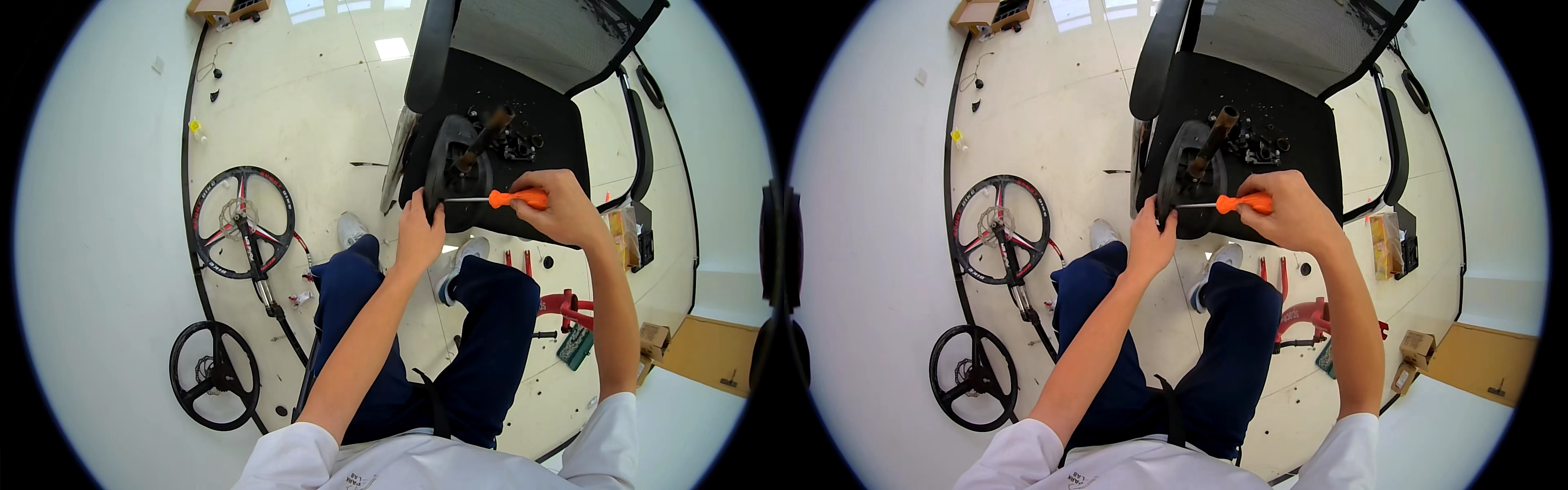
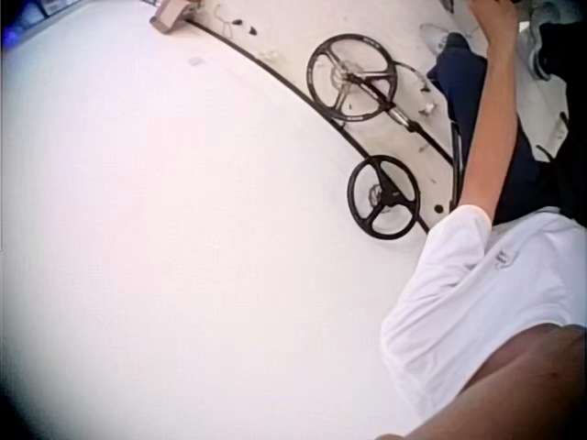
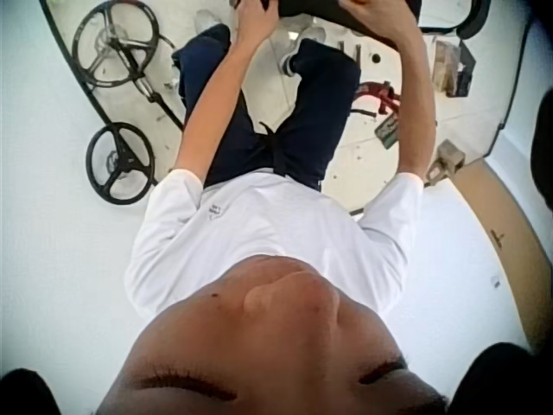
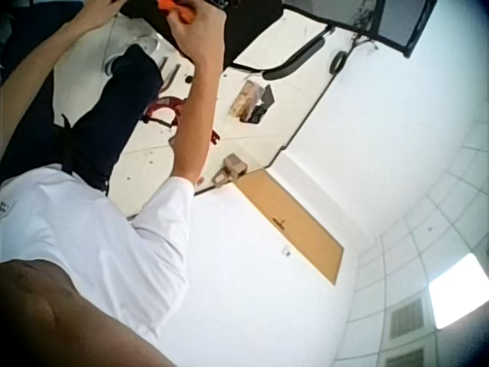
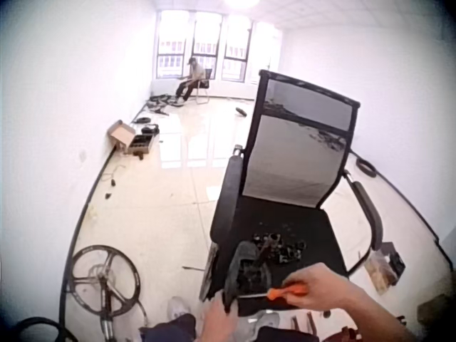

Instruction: The person assembles a bicycle crankset by inserting a metal arm into a black plastic crank arm and tightening it with an orange screwdriver. The person holds the crank arm, aligns the metal piece, and uses the screwdriver to secure it.

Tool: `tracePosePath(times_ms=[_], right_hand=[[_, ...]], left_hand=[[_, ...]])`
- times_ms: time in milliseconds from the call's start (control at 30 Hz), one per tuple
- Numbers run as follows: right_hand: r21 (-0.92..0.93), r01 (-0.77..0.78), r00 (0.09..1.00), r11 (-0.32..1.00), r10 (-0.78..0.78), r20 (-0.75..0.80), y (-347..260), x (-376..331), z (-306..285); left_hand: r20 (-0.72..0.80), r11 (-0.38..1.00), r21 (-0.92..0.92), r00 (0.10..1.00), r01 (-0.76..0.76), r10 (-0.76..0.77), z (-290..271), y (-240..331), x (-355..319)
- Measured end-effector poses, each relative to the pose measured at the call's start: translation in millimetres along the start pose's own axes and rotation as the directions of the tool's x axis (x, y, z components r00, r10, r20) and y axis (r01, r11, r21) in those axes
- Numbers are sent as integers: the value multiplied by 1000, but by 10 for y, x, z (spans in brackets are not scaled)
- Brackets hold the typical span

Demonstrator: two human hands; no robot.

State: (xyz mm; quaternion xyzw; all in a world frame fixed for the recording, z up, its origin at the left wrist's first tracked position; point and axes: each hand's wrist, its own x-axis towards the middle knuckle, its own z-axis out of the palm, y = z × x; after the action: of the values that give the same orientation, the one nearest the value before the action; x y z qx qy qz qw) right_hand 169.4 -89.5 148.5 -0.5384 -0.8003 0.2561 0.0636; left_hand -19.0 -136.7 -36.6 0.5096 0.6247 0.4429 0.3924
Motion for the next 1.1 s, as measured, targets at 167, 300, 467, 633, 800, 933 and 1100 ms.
tracePosePath(times_ms=[167,300,467,633,800,933,1100], right_hand=[[-42,32,999,999,-32,6,-57,54,-1],[-34,21,1000,999,-21,12,-101,105,-46],[-72,116,993,991,-115,24,-175,128,-107],[-256,47,977,966,9,215,-463,394,-190],[-376,177,958,910,-71,279,-640,666,-170],[-269,92,985,959,-48,165,-687,644,-375],[-113,82,992,990,-69,109,-417,476,-448]], left_hand=[[-32,1000,5,999,-25,25,16,-24,30],[-27,1000,2,1000,1,-1,25,-11,69],[-63,997,77,998,-27,32,11,-42,45],[-66,998,45,997,-32,35,155,-142,-93],[-59,994,109,998,-13,19,30,-14,-32],[-85,986,152,993,-74,87,-145,50,9],[-35,982,39,982,-182,184,-395,45,85]])
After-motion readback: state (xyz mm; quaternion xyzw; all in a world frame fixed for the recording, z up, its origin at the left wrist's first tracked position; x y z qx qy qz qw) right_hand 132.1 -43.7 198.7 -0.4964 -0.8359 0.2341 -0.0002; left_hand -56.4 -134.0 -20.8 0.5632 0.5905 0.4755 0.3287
